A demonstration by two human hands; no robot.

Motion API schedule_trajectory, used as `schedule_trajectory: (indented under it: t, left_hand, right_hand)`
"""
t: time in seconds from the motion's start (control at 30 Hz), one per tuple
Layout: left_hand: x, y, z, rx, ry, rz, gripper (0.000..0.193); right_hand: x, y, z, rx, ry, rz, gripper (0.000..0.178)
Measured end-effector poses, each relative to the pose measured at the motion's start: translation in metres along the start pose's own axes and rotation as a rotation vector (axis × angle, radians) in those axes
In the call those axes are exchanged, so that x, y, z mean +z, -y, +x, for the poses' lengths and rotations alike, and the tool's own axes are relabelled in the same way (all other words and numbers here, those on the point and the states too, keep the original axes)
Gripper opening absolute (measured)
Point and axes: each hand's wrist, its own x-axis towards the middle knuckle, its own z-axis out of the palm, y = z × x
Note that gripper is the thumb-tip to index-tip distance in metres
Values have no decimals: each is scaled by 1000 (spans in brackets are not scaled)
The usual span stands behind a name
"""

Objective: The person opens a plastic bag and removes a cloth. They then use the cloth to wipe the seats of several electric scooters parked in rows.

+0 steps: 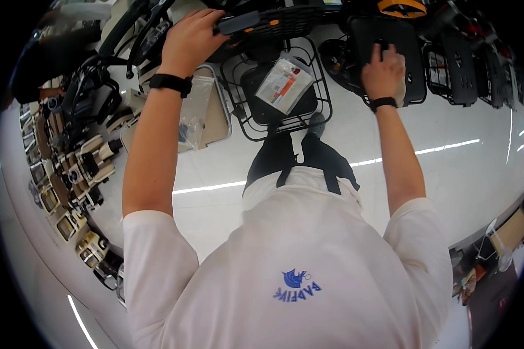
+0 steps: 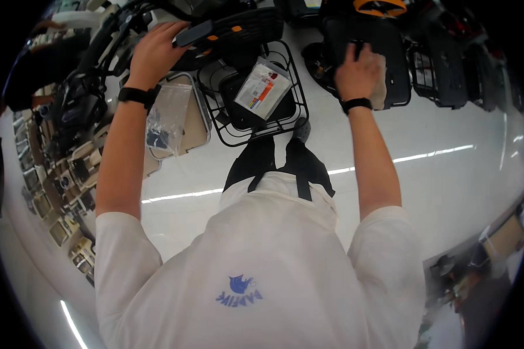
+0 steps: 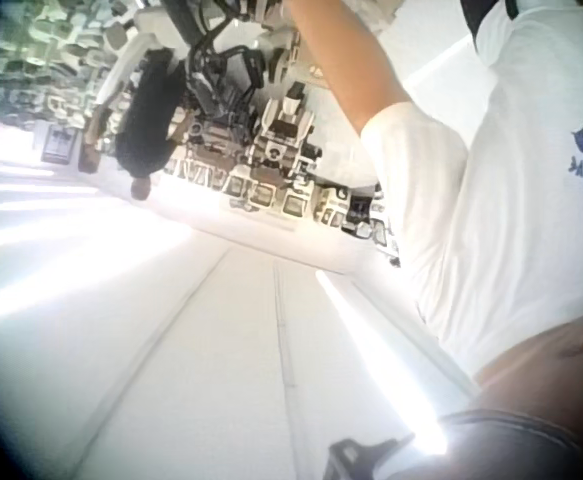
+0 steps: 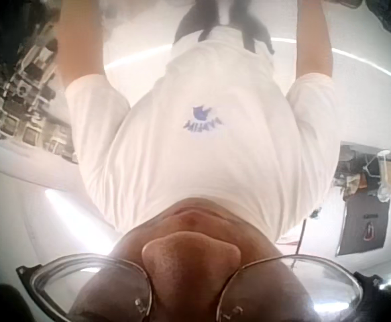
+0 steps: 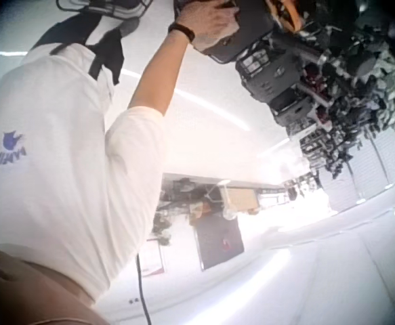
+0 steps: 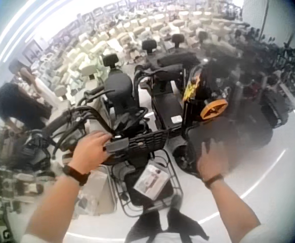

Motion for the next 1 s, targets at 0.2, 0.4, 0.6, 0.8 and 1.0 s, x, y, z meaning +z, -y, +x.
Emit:
schedule_trajectory:
  t: [0.2,0.4,0.6,0.8,1.0]
  left_hand:
    - [-4,-5,-1,-47,76,-39,37]
    - [-10,-8,4,-51,140,-25,29]
    - [-20,-11,12,-25,90,-88,22]
    - [-26,-12,16,-76,204,-116,23]
    - [-24,-12,14,-54,162,-155,23]
  right_hand:
    - [56,133,-23,-299,554,898,44]
    - [131,203,-30,-162,619,520,75]
    - [138,218,-23,-104,1103,333,52]
    - [80,217,-59,-496,846,583,41]
    - [-84,217,-80,-665,483,732,41]
